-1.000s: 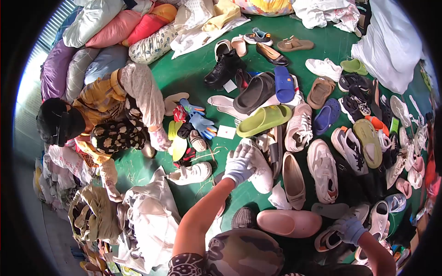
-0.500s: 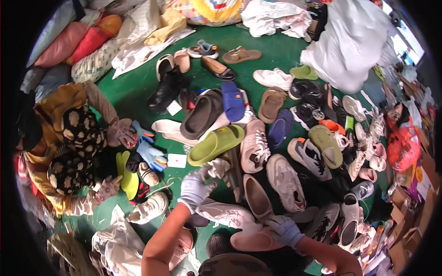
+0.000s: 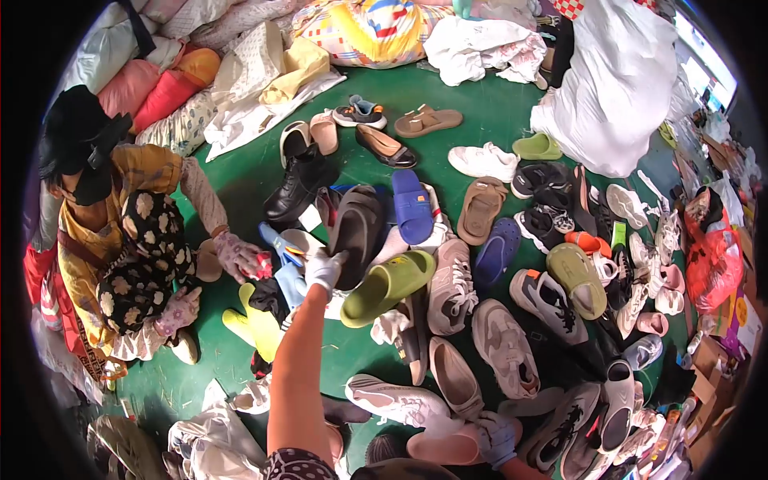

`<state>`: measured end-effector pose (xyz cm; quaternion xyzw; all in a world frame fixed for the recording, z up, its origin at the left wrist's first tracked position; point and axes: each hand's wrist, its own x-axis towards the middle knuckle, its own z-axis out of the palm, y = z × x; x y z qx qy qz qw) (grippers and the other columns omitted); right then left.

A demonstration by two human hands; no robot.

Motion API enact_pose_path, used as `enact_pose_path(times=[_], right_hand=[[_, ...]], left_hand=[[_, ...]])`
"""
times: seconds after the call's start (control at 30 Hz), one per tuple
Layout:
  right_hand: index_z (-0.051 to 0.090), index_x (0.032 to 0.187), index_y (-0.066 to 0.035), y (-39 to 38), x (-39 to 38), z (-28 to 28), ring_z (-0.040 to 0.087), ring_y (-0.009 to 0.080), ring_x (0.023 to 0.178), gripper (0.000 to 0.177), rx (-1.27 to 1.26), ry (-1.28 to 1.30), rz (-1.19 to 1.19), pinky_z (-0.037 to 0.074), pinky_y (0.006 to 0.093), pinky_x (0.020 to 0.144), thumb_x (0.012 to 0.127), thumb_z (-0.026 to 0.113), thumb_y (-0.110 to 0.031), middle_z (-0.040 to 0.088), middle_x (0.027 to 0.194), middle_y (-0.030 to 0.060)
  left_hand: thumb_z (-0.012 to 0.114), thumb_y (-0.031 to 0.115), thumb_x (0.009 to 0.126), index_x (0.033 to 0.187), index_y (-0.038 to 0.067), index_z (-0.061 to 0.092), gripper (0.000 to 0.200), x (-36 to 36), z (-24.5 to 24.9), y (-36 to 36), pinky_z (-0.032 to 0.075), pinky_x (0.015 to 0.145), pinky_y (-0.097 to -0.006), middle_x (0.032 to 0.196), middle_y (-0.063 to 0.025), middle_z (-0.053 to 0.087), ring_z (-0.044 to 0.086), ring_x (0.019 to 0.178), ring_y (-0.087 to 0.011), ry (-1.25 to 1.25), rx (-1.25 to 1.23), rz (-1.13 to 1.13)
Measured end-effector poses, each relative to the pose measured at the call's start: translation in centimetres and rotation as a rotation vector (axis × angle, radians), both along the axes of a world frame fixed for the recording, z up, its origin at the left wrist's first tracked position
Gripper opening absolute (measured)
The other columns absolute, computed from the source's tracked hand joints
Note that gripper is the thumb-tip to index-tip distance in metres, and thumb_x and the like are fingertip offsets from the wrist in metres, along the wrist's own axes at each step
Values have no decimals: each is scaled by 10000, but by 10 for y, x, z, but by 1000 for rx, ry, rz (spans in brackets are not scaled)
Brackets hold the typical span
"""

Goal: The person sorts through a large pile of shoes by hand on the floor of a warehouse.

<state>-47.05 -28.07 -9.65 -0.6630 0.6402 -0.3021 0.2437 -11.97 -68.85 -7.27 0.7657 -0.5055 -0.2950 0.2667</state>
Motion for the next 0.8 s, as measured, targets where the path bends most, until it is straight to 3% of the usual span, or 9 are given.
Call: enact_pose_path(times=[0.13,0.2,0.27,0.37,0.43,0.47,0.6,0.73,0.8], right_hand=[[587,1038,-117,17,-3,-7,566,292,964,291,39,43,-2,442,411,813,758,626,-182,574,1121,86],[574,1059,-125,18,-3,-6,560,287,977,309,53,73,-75,434,411,824,762,626,-195,565,1137,78],[576,1052,-128,13,-1,-5,559,286,979,305,12,44,5,430,417,825,765,621,-220,561,1135,76],[568,1074,-142,16,-1,-10,555,280,987,330,64,82,5,426,414,834,763,602,-248,548,1140,70],[566,1081,-150,14,-1,-11,554,277,989,339,72,95,5,424,413,840,761,596,-256,546,1136,66],[562,1088,-161,13,-2,-11,553,275,987,347,65,68,21,425,413,837,758,591,-265,541,1138,63],[550,1104,-191,13,-2,-13,551,273,980,377,73,119,41,435,413,817,742,592,-290,520,1154,57],[541,1110,-194,17,1,-26,552,280,977,391,98,172,29,443,418,807,735,594,-289,507,1168,63],[535,1110,-189,16,2,-24,550,289,978,390,30,91,4,448,419,802,736,591,-284,512,1155,69]], left_hand=[[678,180,822,1208,-16,536,456,59,-22,43,494,799,-309,1053,-87,658,633,866,-205,637,-132,100],[679,249,801,1240,1,518,529,116,-43,33,471,861,-392,1083,-167,618,598,973,-311,-386,-87,153],[639,198,816,1262,11,507,501,46,23,35,444,902,-389,1176,-190,559,560,1048,-328,-965,-638,105],[567,42,850,1312,32,460,475,-21,24,-19,400,976,-375,1259,-180,510,512,1142,-307,-297,-619,-275],[634,78,834,1435,40,259,709,-90,-4,-55,286,1069,-317,1436,-167,369,374,1307,-243,587,-348,-285],[687,116,804,1441,10,211,802,-126,8,-66,275,1076,-328,1437,-202,348,373,1305,-274,169,-127,-210],[831,202,653,1480,144,103,1103,-204,-7,-70,385,1024,-364,1331,-201,464,501,1183,-292,68,19,23],[801,129,660,1403,87,299,898,-163,-120,-125,500,887,-373,1234,-138,538,591,1014,-271,442,-276,157],[705,149,756,1275,1,437,603,-161,-55,-87,528,819,-380,1146,-136,583,611,928,-248,752,-116,278]])
